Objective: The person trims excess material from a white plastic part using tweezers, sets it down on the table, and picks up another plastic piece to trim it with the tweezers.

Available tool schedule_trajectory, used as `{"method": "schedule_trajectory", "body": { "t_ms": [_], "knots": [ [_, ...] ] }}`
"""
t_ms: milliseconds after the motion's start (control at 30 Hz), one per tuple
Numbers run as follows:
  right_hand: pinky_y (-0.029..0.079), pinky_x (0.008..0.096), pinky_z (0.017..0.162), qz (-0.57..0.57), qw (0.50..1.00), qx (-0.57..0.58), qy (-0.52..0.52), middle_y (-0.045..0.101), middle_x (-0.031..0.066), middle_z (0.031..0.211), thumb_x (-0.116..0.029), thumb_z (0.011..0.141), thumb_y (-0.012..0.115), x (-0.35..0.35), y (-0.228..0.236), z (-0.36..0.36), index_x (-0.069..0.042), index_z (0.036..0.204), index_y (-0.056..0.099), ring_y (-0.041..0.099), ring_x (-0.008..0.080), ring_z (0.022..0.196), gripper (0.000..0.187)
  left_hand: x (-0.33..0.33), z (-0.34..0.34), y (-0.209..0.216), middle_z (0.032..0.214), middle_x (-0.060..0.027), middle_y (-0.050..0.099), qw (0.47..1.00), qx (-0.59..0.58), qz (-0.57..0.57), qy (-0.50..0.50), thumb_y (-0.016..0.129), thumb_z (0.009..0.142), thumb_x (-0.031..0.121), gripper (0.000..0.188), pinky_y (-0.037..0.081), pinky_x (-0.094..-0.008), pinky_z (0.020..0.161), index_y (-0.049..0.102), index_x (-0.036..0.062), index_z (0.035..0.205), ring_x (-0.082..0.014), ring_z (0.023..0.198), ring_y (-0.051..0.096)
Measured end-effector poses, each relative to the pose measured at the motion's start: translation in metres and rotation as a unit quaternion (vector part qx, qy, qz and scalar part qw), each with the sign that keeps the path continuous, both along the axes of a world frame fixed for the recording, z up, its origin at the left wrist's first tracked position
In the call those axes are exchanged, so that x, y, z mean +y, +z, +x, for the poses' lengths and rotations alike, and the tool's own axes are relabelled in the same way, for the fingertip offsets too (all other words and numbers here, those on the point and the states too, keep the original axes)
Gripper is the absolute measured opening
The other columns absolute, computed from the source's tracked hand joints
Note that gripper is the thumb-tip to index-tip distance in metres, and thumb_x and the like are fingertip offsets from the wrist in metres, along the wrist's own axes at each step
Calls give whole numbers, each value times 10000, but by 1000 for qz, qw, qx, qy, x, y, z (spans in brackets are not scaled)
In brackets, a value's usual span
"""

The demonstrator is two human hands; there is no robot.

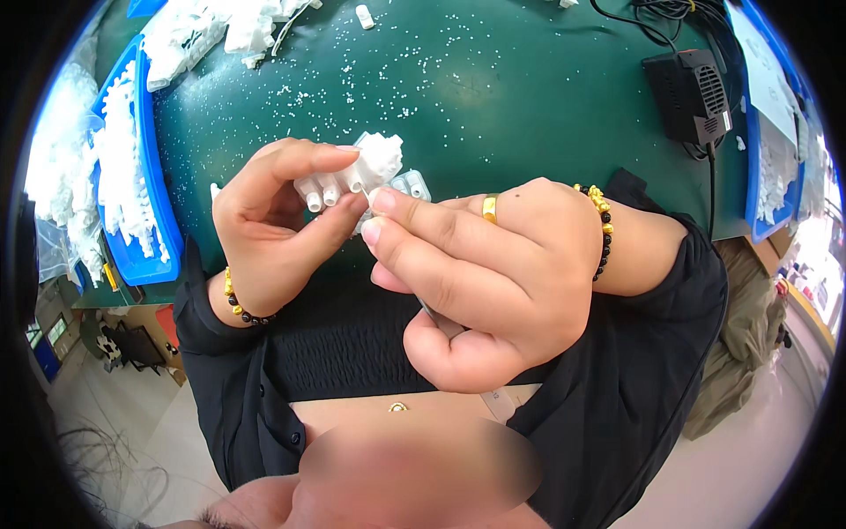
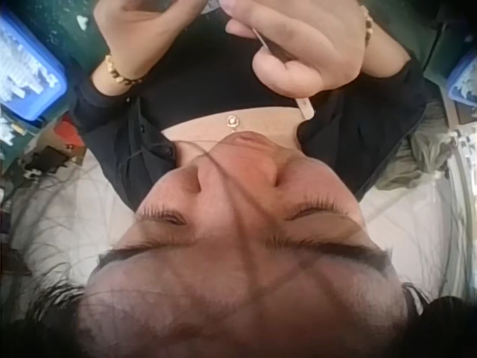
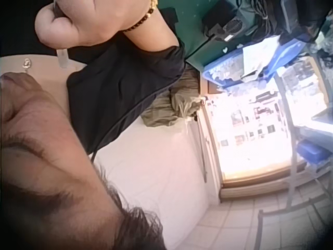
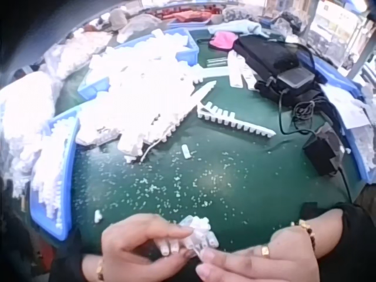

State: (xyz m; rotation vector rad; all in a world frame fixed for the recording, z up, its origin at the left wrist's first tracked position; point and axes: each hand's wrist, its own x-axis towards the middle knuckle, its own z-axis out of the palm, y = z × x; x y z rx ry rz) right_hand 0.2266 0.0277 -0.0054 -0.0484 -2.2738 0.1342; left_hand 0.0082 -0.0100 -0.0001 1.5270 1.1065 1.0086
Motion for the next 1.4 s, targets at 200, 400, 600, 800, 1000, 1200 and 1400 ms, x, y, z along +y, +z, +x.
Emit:
{"method": "schedule_trajectory", "body": {
  "t_ms": [200,400,600,800,1000,1200,1400],
  "knots": [
    [273,210,354,45,998,24,-23,661,229,887,56,776,701,-2,0,1,-105,781,317,717,305,749,416,0,-1,-1,974,-73,600,1000,-3,-10,-17,691,747,-115,345,469,-227,713,635,-24,1075,-108,850,597],
    [525,301,440,-196,980,-3,25,626,295,947,103,767,670,6,16,10,-72,818,373,697,333,712,348,-1,0,4,978,-88,622,994,-53,-96,4,676,798,-77,353,512,-206,628,591,-36,1138,-100,791,612],
    [602,316,618,-418,908,13,13,633,284,974,23,884,584,21,23,14,-109,922,349,694,332,787,272,11,-2,2,1022,-111,648,933,-213,-290,-18,648,850,5,393,532,-201,613,546,-44,1226,-94,778,618],
    [606,311,651,-449,891,52,37,637,275,996,2,909,567,25,10,12,-128,949,356,692,347,854,251,14,-7,-3,984,-84,672,872,-315,-374,-17,695,834,45,400,547,-222,677,578,-25,1210,-103,750,643],
    [609,327,669,-446,893,25,58,632,281,1015,20,905,560,29,11,12,-127,954,366,684,359,895,249,14,-7,-6,1016,-58,642,882,-299,-363,-29,654,867,123,385,506,-162,642,567,-13,1217,-65,799,596],
    [601,325,651,-467,878,80,73,627,305,998,40,875,599,22,7,11,-118,931,374,693,345,838,280,11,-6,-5,1011,-84,656,904,-278,-323,-37,691,832,22,354,549,-223,694,603,-18,1172,-118,830,648],
    [528,271,423,-268,954,73,116,633,285,940,51,810,669,13,4,5,-79,871,376,702,317,705,326,1,-1,-3,955,-74,646,999,-42,-2,-15,696,760,-71,319,492,-214,629,665,7,1068,-104,750,621]
  ]
}}
